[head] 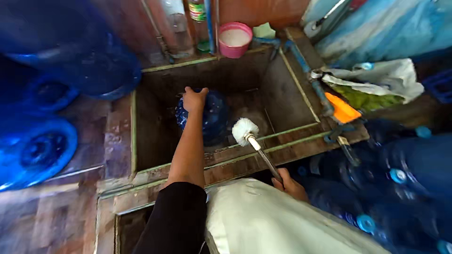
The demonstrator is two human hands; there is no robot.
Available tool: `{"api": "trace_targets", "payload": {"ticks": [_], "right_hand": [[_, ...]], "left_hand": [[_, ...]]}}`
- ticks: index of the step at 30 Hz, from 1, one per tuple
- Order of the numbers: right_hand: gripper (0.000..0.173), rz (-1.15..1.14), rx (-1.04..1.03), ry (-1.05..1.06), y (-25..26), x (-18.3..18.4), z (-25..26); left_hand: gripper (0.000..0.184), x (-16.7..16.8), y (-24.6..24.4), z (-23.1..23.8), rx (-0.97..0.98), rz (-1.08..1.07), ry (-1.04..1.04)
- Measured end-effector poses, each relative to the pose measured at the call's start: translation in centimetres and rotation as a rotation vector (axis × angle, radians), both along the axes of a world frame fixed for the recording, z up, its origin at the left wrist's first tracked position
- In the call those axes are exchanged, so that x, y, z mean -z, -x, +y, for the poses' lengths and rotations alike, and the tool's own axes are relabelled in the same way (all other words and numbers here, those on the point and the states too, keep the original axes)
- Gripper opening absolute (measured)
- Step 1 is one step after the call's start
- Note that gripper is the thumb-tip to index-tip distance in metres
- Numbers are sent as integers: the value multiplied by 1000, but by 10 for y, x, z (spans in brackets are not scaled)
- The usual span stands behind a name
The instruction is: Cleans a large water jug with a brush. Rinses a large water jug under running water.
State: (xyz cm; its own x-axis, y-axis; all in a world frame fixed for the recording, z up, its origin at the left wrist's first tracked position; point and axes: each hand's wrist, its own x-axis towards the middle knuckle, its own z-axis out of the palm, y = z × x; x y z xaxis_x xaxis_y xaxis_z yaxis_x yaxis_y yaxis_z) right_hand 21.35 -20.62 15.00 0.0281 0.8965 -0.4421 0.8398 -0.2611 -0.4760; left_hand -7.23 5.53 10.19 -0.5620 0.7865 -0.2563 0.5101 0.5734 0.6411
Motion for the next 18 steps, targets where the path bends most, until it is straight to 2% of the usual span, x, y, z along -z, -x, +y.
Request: {"api": "trace_targets", "payload": {"ticks": [7, 10, 13, 18], "right_hand": [[37, -20, 298, 76, -9, 28, -65], [40, 1, 379, 231, -4, 34, -64], [43, 68, 341, 254, 12, 36, -43], [37, 162, 43, -1, 50, 22, -8]], "left_hand": [[68, 5, 11, -2, 160, 59, 16], [66, 6, 16, -8, 176, 53, -11], [67, 9, 22, -8, 201, 43, -34], [63, 11, 35, 1, 311, 75, -10]]}}
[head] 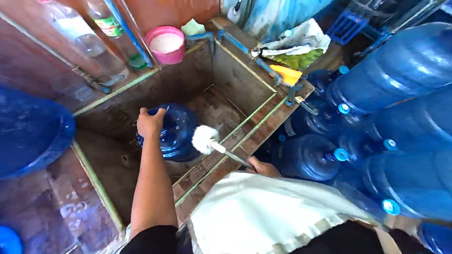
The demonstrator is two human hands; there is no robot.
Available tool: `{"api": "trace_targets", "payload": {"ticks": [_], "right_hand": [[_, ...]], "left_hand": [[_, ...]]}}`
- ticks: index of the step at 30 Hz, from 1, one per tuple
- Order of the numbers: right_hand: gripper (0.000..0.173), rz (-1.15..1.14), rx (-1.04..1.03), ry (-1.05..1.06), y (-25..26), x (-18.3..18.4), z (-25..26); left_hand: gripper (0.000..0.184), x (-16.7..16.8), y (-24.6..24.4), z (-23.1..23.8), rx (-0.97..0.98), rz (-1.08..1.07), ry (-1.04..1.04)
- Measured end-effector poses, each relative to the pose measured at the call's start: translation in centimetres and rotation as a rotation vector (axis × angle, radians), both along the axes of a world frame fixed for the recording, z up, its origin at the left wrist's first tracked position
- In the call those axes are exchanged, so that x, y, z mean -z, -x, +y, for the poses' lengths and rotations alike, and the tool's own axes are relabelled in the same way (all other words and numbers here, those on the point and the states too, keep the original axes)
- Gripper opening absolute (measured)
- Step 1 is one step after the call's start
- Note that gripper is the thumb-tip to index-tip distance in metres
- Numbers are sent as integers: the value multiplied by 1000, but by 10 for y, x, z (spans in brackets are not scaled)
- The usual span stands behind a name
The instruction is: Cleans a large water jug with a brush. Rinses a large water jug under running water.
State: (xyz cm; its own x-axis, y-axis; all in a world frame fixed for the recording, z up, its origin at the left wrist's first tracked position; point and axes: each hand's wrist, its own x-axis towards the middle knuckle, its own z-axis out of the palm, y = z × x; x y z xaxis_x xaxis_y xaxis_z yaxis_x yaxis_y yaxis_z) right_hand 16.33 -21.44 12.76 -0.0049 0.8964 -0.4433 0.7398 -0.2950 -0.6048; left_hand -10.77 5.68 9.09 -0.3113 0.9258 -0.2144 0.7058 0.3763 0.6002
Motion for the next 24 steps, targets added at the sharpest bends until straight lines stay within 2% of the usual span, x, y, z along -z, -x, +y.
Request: {"api": "trace_targets", "payload": {"ticks": [4, 10, 13, 15, 17, 20, 22, 24], "right_hand": [[32, 62, -103, -185, 6, -2, 22], [29, 127, -160, -313, -28, 20, 51], [29, 172, -103, -307, -52, 30, 71], [31, 224, -42, -273, -70, 36, 86], [32, 286, 21, -324, -90, 53, 104], [34, 367, 71, -302, -116, 71, 143], [38, 347, 42, -241, -129, 61, 178], [42, 253, 5, -241, -135, 36, 221]], "left_hand": [[67, 0, 6, -12, 9, -76, -30], [77, 21, -28, -38, -281, -130, -259], [73, 35, -46, -36, -380, -284, -402], [63, 41, -55, -26, -438, -447, -510], [48, 42, -57, -12, -425, -545, -557], [36, 37, -63, 22, -342, -528, -475], [31, 32, -75, 48, -324, -502, -440], [34, 30, -85, 72, -296, -492, -424]]}}
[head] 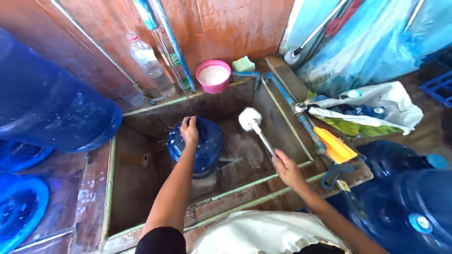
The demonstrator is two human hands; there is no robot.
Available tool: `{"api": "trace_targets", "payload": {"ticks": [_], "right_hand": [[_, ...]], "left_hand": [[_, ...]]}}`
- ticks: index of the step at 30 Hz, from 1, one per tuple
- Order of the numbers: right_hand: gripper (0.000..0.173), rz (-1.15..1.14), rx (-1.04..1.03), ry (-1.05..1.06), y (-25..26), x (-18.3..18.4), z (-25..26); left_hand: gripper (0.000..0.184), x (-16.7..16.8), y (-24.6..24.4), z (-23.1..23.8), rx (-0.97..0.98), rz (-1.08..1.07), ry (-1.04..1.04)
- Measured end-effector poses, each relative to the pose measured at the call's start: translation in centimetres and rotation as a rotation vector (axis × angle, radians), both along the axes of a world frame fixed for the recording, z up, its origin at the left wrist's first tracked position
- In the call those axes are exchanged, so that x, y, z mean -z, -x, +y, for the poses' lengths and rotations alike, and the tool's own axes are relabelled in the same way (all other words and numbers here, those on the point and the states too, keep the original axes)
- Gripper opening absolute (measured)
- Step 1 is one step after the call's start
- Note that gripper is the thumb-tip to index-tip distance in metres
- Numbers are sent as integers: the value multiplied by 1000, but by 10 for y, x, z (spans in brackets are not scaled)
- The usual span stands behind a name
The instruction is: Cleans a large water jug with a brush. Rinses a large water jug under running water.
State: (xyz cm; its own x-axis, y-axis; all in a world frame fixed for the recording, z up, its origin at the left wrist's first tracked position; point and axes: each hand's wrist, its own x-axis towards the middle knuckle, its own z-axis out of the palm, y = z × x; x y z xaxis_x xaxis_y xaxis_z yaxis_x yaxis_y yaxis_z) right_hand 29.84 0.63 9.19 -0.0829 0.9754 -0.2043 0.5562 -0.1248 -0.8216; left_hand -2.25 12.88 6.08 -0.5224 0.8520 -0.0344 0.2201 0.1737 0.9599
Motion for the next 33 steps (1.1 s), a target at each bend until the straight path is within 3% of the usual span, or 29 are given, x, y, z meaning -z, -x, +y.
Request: {"api": "trace_targets", "payload": {"ticks": [5, 9, 12, 15, 18, 21, 23, 25, 27, 30, 33], "right_hand": [[49, -375, 39, -157, -10, -34, 135], [69, -529, 83, -127, -7, -9, 236], [74, -577, 79, -81, -9, 26, 273], [64, -603, 60, -66, -3, 40, 276], [52, -555, -4, -189, 16, 31, 264], [44, -280, -250, -358, 56, 21, 252], [39, 42, -382, -376, 100, 19, 240], [38, 359, -467, -325, 151, 17, 230], [38, 546, -510, -236, 199, 22, 223], [36, 538, -568, -227, 238, 31, 218], [33, 447, -500, -214, 244, 30, 199]], "left_hand": [[29, -15, -14, 39, 95, -44, -34], [34, -35, 2, 48, 119, -116, -75], [37, -30, 20, 53, 122, -217, -89], [43, -13, 30, 54, 221, -325, -109], [47, 5, 27, 49, 329, -396, -88], [49, 13, 20, 47, 376, -390, -71], [47, 9, 11, 43, 255, -332, -38], [41, -3, -10, 37, 9, -230, 5], [48, -10, -36, 24, -136, -140, -5], [59, -10, -59, 14, -244, -208, -107], [56, -3, -55, 18, -359, -205, -174]]}}
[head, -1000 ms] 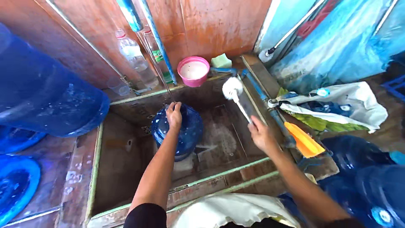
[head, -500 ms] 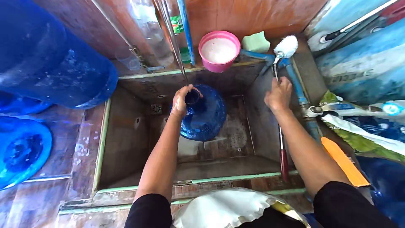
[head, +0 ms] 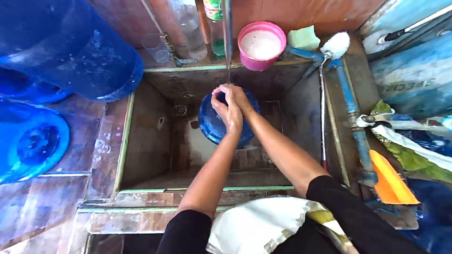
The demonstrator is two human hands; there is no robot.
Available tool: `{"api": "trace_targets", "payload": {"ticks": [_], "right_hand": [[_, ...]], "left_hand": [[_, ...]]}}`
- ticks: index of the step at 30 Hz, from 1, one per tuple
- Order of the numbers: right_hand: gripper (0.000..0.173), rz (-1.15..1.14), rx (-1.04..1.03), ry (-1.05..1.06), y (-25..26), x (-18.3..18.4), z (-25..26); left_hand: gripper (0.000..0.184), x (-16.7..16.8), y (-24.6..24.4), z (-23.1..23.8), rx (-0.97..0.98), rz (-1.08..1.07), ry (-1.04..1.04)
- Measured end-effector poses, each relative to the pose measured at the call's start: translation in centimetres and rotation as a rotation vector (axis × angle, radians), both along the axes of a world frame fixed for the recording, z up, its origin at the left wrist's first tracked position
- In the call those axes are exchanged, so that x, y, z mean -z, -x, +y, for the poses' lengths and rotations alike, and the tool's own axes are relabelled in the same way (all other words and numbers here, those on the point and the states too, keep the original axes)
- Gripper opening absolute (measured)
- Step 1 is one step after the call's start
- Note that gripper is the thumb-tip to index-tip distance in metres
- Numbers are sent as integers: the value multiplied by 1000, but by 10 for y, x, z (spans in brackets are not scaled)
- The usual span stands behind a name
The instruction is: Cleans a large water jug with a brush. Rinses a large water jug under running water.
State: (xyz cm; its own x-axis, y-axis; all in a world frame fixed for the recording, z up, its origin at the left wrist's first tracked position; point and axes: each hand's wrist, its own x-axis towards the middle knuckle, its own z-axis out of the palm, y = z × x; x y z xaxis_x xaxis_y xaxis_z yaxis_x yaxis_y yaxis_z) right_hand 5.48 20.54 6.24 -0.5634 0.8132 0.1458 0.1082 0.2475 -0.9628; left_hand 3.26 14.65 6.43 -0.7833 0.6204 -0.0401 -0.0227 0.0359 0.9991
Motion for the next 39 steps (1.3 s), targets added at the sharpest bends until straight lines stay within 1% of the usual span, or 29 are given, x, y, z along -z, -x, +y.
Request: {"api": "trace_targets", "payload": {"ticks": [1, 3, 6, 7, 9, 10, 12, 13, 14, 15, 16, 18, 20, 21, 22, 24, 25, 27, 28, 29, 30, 31, 33, 34, 35, 36, 37, 38, 39], "right_hand": [[34, -33, 49, 13, -3, -4, -9], [40, -84, 120, 56, -13, -14, -23], [44, -239, 155, 17, -23, -22, -19], [45, -241, 168, 55, -22, -24, -13], [45, -150, 211, 208, -18, -28, -6], [42, -107, 236, 216, -18, -26, -12], [40, -74, 253, 138, -18, -21, -21], [43, -106, 239, 92, -21, -20, -21], [46, -159, 240, 92, -23, -22, -19], [50, -196, 261, 144, -22, -26, -15], [53, -185, 302, 228, -18, -30, -10], [50, -87, 358, 366, -12, -31, -7], [44, -7, 322, 329, -11, -27, -16], [46, -13, 278, 280, -12, -24, -18], [48, -62, 250, 247, -13, -25, -17], [51, -137, 282, 269, -11, -31, -9], [51, -127, 316, 293, -7, -33, -2], [46, -60, 325, 313, -2, -27, -1], [40, -31, 289, 277, -3, -21, -8], [38, -34, 238, 219, -4, -17, -13], [39, -54, 189, 165, -6, -14, -14], [43, -99, 160, 144, -8, -15, -11], [49, -132, 211, 216, -5, -20, 0], [50, -106, 252, 284, -1, -23, 5], [49, -62, 276, 344, 1, -27, 7], [45, -15, 276, 367, 0, -29, 2], [39, 13, 253, 339, -2, -28, -6], [37, 13, 224, 295, -3, -24, -10], [39, -20, 184, 244, -5, -20, -8]], "left_hand": [[54, 0, 5, 1, 0, -1, -18], [54, -2, 24, 0, 85, -18, -21], [54, -4, 50, 6, 167, -59, 48], [52, -9, 48, 7, 185, -45, 51], [46, -18, 30, 11, 249, 96, 8], [45, -18, 25, 13, 275, 172, -31], [41, -12, 40, 26, 292, 236, -85], [38, -9, 52, 33, 300, 204, -131], [36, -7, 62, 38, 290, 152, -159], [36, -8, 66, 39, 258, 114, -174], [36, -10, 63, 37, 226, 118, -192], [37, -11, 43, 27, 275, 235, -217], [38, -1, 44, 25, 353, 377, -252], [39, 2, 55, 28, 365, 383, -227], [39, 2, 66, 33, 353, 336, -194], [41, -3, 76, 38, 260, 221, -154], [39, -6, 71, 38, 231, 231, -178], [39, -5, 53, 28, 303, 405, -235], [40, -1, 51, 24, 355, 509, -246], [40, 4, 58, 25, 373, 578, -246], [39, 7, 68, 26, 373, 565, -237], [39, 8, 77, 29, 344, 481, -229], [40, 0, 79, 28, 222, 304, -190], [40, -8, 70, 25, 201, 306, -184], [39, -13, 59, 21, 231, 362, -200], [39, -10, 51, 18, 284, 458, -227], [40, -5, 51, 20, 327, 559, -247], [41, 0, 59, 24, 345, 625, -246], [41, 4, 69, 30, 344, 609, -227]]}}
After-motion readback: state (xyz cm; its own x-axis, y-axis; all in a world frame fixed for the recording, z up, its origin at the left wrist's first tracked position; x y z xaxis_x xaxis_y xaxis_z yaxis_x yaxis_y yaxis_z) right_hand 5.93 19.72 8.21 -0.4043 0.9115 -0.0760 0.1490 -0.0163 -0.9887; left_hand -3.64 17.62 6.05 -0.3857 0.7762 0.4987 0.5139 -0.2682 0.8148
